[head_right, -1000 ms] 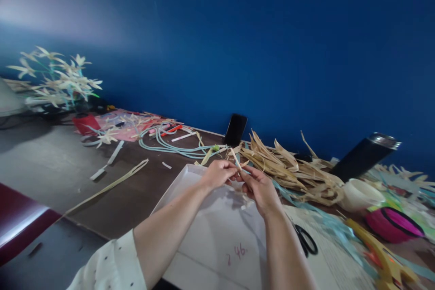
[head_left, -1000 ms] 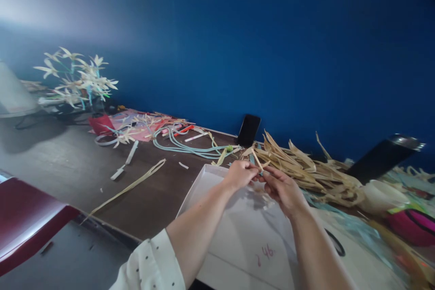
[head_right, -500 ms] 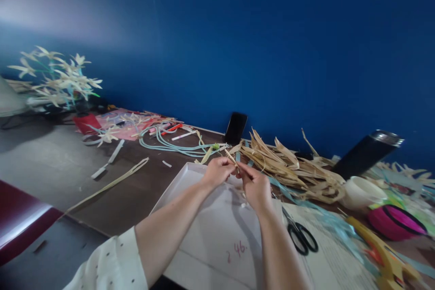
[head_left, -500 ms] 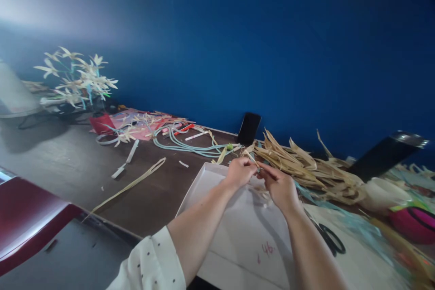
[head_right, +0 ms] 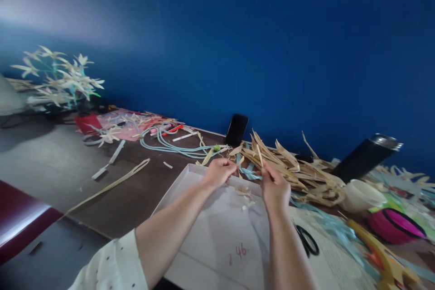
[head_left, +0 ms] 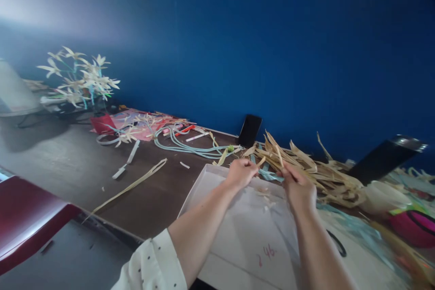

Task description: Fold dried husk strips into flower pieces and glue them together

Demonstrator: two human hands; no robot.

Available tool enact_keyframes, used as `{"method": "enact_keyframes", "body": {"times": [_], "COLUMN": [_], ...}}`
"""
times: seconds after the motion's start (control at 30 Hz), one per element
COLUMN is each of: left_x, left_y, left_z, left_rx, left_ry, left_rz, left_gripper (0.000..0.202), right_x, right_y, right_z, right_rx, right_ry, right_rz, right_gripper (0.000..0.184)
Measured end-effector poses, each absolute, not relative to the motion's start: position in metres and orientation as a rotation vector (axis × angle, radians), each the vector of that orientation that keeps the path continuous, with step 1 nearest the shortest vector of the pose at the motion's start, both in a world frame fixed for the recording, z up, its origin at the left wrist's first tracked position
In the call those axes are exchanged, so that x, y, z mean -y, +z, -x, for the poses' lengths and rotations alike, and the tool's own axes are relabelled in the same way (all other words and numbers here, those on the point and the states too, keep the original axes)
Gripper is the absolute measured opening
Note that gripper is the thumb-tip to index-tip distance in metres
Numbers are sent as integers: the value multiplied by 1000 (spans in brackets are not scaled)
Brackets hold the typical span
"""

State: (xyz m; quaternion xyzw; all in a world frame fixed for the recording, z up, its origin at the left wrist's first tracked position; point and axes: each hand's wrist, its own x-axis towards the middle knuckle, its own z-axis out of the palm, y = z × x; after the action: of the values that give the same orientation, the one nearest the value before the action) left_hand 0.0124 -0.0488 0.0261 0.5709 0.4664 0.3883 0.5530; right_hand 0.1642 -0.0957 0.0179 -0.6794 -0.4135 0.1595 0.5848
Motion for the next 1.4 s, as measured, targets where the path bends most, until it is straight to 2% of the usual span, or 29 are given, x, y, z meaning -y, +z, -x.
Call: {"method": "enact_keyframes", "body": {"times": [0.17, 0.33, 0.5, 0.63, 0.8, 0.87, 1.0, 1.13, 1.3, 1.4], "left_x": [45, 46, 48, 50, 51, 49, 45, 44, 46, 47], "left_y": [22, 21, 23, 25, 26, 25, 23, 22, 19, 18], "left_z": [-13, -12, -10, -11, -13, -13, -10, -9, -11, -12], "left_rx": [-1055, -1031, -1095, -1122, -1112, -1124, -1148, -1128, -1158, -1175], "left_ry": [904, 932, 948, 951, 926, 918, 913, 964, 987, 971], "left_rz": [-1308, -1446, -1570, -1582, -1504, -1458, -1427, -1567, -1693, -1689], "left_gripper": [21, 21, 16, 14, 17, 18, 18, 16, 16, 17], "right_x": [98, 100, 97, 94, 92, 93, 96, 98, 96, 93], "right_y": [20, 19, 14, 9, 6, 7, 12, 15, 12, 9], "right_z": [-153, -146, -147, -151, -162, -162, -152, -143, -143, -147], "right_rx": [940, 1090, 1117, 1218, 1151, 1024, 936, 1110, 1136, 1203], "right_ry": [888, 1180, 1046, 786, 497, 532, 912, 1166, 1044, 897], "right_rz": [1200, 1238, 1325, 1453, 1568, 1509, 1240, 1225, 1351, 1430], "right_gripper": [54, 62, 51, 43, 43, 49, 62, 58, 59, 53]}}
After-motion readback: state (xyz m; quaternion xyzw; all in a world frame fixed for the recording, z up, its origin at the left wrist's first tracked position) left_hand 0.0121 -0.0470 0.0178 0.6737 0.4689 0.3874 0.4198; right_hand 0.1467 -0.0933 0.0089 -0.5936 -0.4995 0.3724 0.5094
